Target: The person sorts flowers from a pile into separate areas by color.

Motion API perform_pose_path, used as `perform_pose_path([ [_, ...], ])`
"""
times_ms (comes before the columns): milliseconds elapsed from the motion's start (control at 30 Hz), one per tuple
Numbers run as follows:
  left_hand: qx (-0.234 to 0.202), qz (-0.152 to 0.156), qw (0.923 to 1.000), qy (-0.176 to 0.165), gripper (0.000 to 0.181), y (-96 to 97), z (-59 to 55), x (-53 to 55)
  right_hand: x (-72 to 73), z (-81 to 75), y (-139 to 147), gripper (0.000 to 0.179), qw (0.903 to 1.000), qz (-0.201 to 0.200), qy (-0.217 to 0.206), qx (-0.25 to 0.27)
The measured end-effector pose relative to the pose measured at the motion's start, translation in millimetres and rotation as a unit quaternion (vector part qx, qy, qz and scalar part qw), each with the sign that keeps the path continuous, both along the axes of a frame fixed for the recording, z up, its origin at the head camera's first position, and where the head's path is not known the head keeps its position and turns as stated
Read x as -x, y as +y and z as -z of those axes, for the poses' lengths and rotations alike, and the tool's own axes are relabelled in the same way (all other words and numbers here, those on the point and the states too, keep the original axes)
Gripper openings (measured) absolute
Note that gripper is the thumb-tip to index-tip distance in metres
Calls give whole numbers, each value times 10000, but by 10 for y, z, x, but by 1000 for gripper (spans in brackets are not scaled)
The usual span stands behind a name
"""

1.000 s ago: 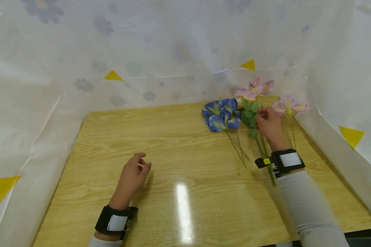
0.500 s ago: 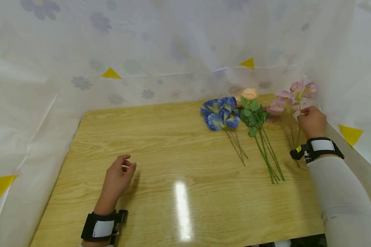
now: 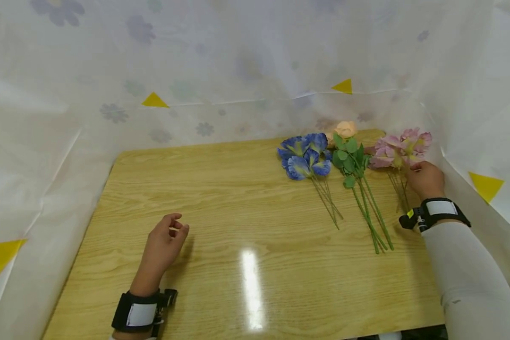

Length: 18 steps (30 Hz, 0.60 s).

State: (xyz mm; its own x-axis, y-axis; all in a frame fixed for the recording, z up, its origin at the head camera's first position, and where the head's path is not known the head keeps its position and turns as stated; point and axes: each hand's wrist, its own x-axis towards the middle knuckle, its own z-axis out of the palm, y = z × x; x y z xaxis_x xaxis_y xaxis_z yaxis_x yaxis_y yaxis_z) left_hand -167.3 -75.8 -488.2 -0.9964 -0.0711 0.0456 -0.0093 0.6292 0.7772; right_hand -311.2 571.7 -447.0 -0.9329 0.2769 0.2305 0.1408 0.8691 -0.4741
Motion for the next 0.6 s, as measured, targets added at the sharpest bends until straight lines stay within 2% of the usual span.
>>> perform_pose_path([
  [167, 1, 12, 10000, 23, 44, -19, 6, 7, 3, -4, 1, 40, 10000, 64, 6, 62],
  [333, 112, 47, 9997, 232, 43, -42, -10, 30, -32, -13, -148, 37, 9991, 171, 180, 338],
  [500, 227, 153, 9974, 670, 40, -27, -108, 116, -59, -139, -445, 41, 9973, 39, 330, 660],
  [600, 276, 234, 9933, 1094, 36, 15, -179, 186, -49, -195, -721, 41, 9951, -305, 546, 767],
])
